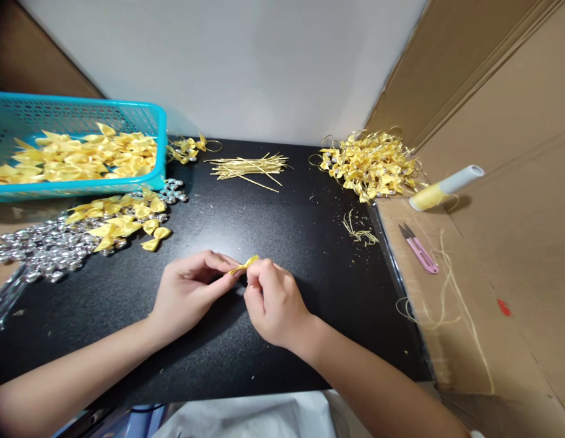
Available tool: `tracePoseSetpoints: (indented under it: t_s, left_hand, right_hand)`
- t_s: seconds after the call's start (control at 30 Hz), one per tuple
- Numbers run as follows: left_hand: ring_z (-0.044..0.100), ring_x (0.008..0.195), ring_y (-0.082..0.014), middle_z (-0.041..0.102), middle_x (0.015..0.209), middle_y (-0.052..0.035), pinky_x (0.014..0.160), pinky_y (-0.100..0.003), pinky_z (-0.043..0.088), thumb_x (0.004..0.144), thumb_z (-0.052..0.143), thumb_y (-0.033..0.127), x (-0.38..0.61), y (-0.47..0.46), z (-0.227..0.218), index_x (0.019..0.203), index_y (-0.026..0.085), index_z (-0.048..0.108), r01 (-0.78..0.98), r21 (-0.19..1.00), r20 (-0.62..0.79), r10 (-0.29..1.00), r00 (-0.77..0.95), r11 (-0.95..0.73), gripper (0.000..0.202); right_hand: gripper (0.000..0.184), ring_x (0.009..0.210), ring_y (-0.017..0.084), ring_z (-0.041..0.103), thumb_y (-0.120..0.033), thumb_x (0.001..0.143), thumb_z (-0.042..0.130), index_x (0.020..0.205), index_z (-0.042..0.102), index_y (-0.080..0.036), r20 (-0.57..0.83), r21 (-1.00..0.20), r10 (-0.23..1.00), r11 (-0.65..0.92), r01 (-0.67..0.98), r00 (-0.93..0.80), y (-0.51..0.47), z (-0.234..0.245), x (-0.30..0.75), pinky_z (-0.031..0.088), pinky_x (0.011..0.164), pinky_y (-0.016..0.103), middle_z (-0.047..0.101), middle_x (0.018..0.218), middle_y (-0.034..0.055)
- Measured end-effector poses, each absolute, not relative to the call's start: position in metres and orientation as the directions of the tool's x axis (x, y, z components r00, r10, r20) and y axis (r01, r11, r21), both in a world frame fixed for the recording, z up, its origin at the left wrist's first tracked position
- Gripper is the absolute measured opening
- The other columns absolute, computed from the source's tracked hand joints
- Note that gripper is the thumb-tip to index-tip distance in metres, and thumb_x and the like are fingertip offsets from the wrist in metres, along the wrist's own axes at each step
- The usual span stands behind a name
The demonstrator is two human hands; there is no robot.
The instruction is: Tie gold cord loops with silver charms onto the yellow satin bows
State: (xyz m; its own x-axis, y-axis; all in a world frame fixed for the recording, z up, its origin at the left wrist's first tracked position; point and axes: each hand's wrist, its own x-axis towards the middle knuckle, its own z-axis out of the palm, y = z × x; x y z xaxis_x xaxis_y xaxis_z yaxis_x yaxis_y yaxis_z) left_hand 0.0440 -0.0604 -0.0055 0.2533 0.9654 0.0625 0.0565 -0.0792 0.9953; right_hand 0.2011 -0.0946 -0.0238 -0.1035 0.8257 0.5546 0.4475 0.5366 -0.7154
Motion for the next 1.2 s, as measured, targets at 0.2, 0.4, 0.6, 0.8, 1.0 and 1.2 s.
tracePoseSetpoints:
  t_s: [0.2,0.4,0.6,0.8,1.0,1.2]
  left_hand:
    - [0.071,0.066,-0.0145,0.076,0.072,-0.0028,0.064,-0.022,0.056,0.072,0.07,0.008,0.044,-0.062,-0.006,0.066,0.017,0.067,0.057,0.985,0.141,0.956,0.257,-0.161,0.011]
    - [0.072,0.069,-0.0148,0.077,0.075,-0.0028,0.068,-0.023,0.057,0.073,0.069,0.005,0.046,-0.067,-0.006,0.069,0.018,0.069,0.056,0.967,0.219,0.926,0.308,-0.247,0.014]
    - [0.073,0.073,-0.0142,0.077,0.081,-0.0021,0.071,-0.023,0.058,0.076,0.068,0.004,0.041,-0.066,-0.01,0.076,0.019,0.068,0.042,0.953,0.276,0.92,0.277,-0.299,0.015]
    - [0.073,0.078,-0.0156,0.077,0.085,-0.0034,0.075,-0.026,0.058,0.078,0.066,0.004,0.034,-0.063,-0.011,0.081,0.019,0.067,0.093,0.915,0.358,0.898,0.257,-0.392,0.016]
    - [0.072,0.077,-0.0157,0.076,0.081,-0.0042,0.072,-0.026,0.058,0.078,0.065,0.001,0.031,-0.06,-0.009,0.081,0.018,0.066,0.122,0.849,0.461,0.833,0.306,-0.515,0.017]
    - [0.072,0.075,-0.0146,0.076,0.079,-0.0053,0.07,-0.024,0.057,0.077,0.066,-0.001,0.031,-0.056,-0.006,0.084,0.016,0.065,0.094,0.705,0.618,0.673,0.406,-0.703,0.019]
  right_hand:
    - [0.024,0.053,0.012,0.042,-0.002,0.082,0.04,0.083,0.033,-0.025,0.59,-0.692,0.798,0.578,0.433,-0.123,-0.095,-0.023,0.199,0.038,0.052,0.023,0.036,0.066,-0.0052]
    - [0.024,0.055,0.012,0.043,-0.002,0.084,0.04,0.084,0.032,-0.025,0.596,-0.713,0.795,0.587,0.382,-0.11,-0.093,-0.028,0.197,0.042,0.056,0.025,0.036,0.067,-0.0054]
    - [0.017,0.06,0.012,0.049,-0.01,0.086,0.05,0.094,0.044,-0.024,0.567,-0.755,0.82,0.553,0.352,-0.073,-0.094,-0.019,0.202,0.046,0.057,0.025,0.048,0.071,-0.0036]
    - [0.023,0.074,0.017,0.064,-0.011,0.083,0.062,0.103,0.057,-0.022,0.623,-0.695,0.763,0.641,0.325,-0.174,-0.091,-0.008,0.216,0.055,0.068,0.032,0.068,0.085,0.0036]
    - [0.044,0.087,0.022,0.064,-0.029,0.071,0.082,0.109,0.061,-0.022,0.691,-0.549,0.706,0.652,0.522,-0.156,-0.082,-0.003,0.229,0.052,0.076,0.038,0.067,0.094,0.0068]
    - [0.031,0.081,0.02,0.064,-0.033,0.074,0.08,0.099,0.067,-0.021,0.592,-0.625,0.771,0.623,0.47,-0.235,-0.078,-0.002,0.231,0.049,0.074,0.036,0.07,0.086,0.0052]
